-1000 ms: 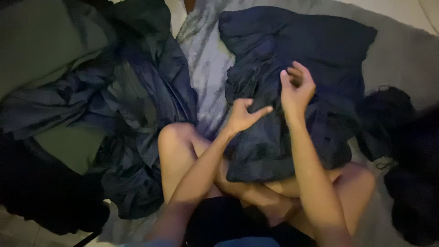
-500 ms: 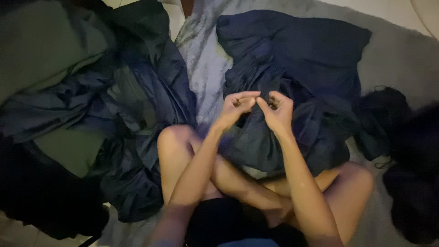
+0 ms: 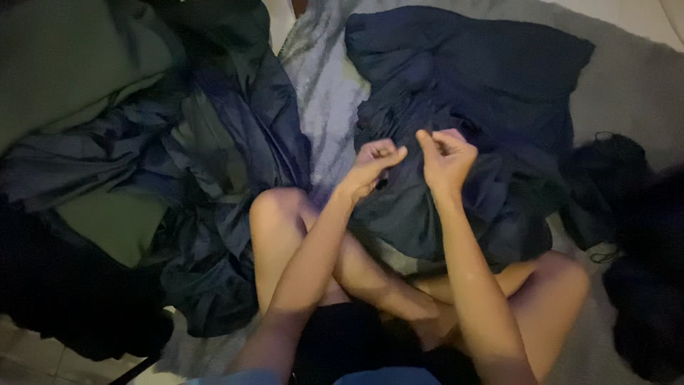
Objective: The person sits on a rug and folds a dark blue piece of fabric, likely a jacket or shirt, by hand. They smooth the fabric, fold it into a compact rectangular shape, and then roll it tightly into a cylindrical bundle before securing it with a drawstring.
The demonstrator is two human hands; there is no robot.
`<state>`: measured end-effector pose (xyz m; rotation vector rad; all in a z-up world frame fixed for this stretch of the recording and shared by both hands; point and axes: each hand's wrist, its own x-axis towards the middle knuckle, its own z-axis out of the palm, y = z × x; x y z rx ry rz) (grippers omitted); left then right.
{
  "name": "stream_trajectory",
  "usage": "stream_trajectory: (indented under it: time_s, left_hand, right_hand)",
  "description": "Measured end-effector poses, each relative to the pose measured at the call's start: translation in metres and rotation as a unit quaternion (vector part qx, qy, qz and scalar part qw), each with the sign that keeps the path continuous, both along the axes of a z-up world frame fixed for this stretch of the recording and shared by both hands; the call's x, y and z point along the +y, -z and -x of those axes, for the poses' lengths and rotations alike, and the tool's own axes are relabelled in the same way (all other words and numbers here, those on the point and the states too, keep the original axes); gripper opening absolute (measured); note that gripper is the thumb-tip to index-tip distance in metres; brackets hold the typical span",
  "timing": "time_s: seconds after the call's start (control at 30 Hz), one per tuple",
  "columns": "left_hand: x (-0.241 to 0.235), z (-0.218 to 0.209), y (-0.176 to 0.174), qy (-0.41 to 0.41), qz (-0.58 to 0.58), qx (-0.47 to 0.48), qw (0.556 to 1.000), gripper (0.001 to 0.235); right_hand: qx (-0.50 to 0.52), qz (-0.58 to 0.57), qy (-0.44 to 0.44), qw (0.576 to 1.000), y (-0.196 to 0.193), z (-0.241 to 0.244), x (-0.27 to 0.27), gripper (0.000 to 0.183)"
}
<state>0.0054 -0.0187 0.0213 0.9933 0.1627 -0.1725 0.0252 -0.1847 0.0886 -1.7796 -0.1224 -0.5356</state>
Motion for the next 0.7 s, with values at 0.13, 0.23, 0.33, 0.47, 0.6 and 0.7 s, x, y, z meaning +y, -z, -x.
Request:
stream_trajectory:
  time_s: [0.13,0.23,0.33,0.47,0.6,0.7]
  left_hand:
    - [0.001,-0.015,0.013,-0.053,0.046,-0.025,0.997,0.027]
    - [-0.002,-0.004,-0.018,-0.129,-0.031,-0.064,0.989,0.032]
    - [-0.005,-0.006,-0.014,-0.204,-0.078,-0.054,0.974,0.028]
    - [-0.003,0.004,-0.083,-0.159,0.011,-0.099,0.982,0.027]
    - [0.019,0.021,-0.128,-0.028,-0.038,-0.294,0.955,0.034]
    - [0.020,0.018,-0.083,-0.011,-0.049,-0.331,0.942,0.043]
  right_hand:
    - [0.004,-0.048,0.006,0.999,-0.027,0.012,0.006,0.012]
    - [-0.011,-0.002,0.061,0.998,-0.055,0.031,0.018,0.011]
    - [-0.042,0.071,0.069,0.994,-0.100,0.072,0.036,0.036]
    - [0.077,0.059,-0.042,0.994,-0.025,0.063,0.022,0.033]
    - [0.086,-0.088,0.012,0.992,0.017,0.031,-0.010,0.037]
    - [0.061,-0.088,0.017,0.994,-0.005,0.010,-0.026,0.054]
